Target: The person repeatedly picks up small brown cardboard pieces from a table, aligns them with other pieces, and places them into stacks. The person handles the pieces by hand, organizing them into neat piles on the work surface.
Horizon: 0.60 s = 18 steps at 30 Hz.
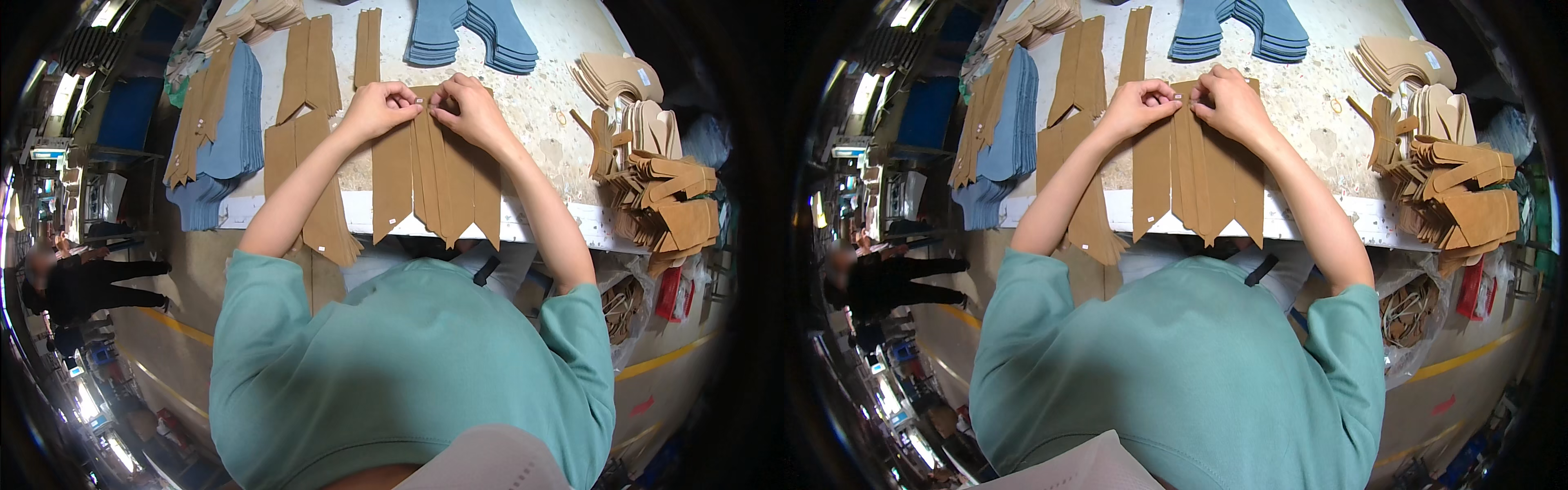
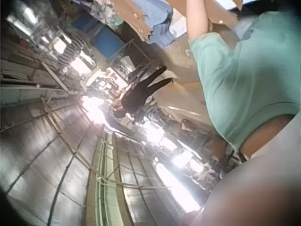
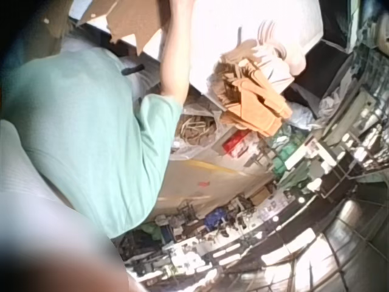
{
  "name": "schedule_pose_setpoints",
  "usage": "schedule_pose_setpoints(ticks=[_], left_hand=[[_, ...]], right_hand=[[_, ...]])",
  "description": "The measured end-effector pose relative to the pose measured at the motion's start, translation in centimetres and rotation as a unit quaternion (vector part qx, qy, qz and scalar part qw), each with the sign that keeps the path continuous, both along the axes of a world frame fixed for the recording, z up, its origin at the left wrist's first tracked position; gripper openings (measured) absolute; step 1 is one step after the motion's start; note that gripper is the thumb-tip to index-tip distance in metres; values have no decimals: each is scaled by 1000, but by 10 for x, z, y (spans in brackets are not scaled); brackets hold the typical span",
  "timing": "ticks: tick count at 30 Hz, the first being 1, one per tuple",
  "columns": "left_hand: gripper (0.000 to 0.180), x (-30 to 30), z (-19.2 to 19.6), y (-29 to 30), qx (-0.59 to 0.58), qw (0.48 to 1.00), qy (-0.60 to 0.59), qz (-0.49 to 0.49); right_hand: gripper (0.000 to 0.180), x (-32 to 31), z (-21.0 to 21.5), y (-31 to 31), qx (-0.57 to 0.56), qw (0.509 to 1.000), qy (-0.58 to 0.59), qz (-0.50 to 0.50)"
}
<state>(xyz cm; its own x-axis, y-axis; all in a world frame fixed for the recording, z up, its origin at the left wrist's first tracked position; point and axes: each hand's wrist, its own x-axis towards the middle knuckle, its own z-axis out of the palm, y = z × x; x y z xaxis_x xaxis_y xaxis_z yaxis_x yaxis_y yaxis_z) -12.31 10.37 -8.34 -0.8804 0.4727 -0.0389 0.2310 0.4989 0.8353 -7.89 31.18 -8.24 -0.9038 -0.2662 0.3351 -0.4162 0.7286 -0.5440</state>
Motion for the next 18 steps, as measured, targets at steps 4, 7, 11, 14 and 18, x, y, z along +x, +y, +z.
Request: schedule_pose_setpoints(ticks=[4,7,11,14,18], left_hand=[[21,0,-2,1,183,975,-117,44],[20,1,1,1,218,958,-175,68],[18,6,4,4,256,943,-208,51],[19,8,6,4,248,945,-208,53],[18,9,6,4,261,942,-205,48]], right_hand=[[13,-6,8,6,-162,965,-205,29],[12,-7,12,5,-340,889,-301,60],[19,-4,11,-2,-432,855,-282,56],[25,-5,8,-4,-463,844,-269,31],[28,-6,4,-4,-488,832,-263,23]])
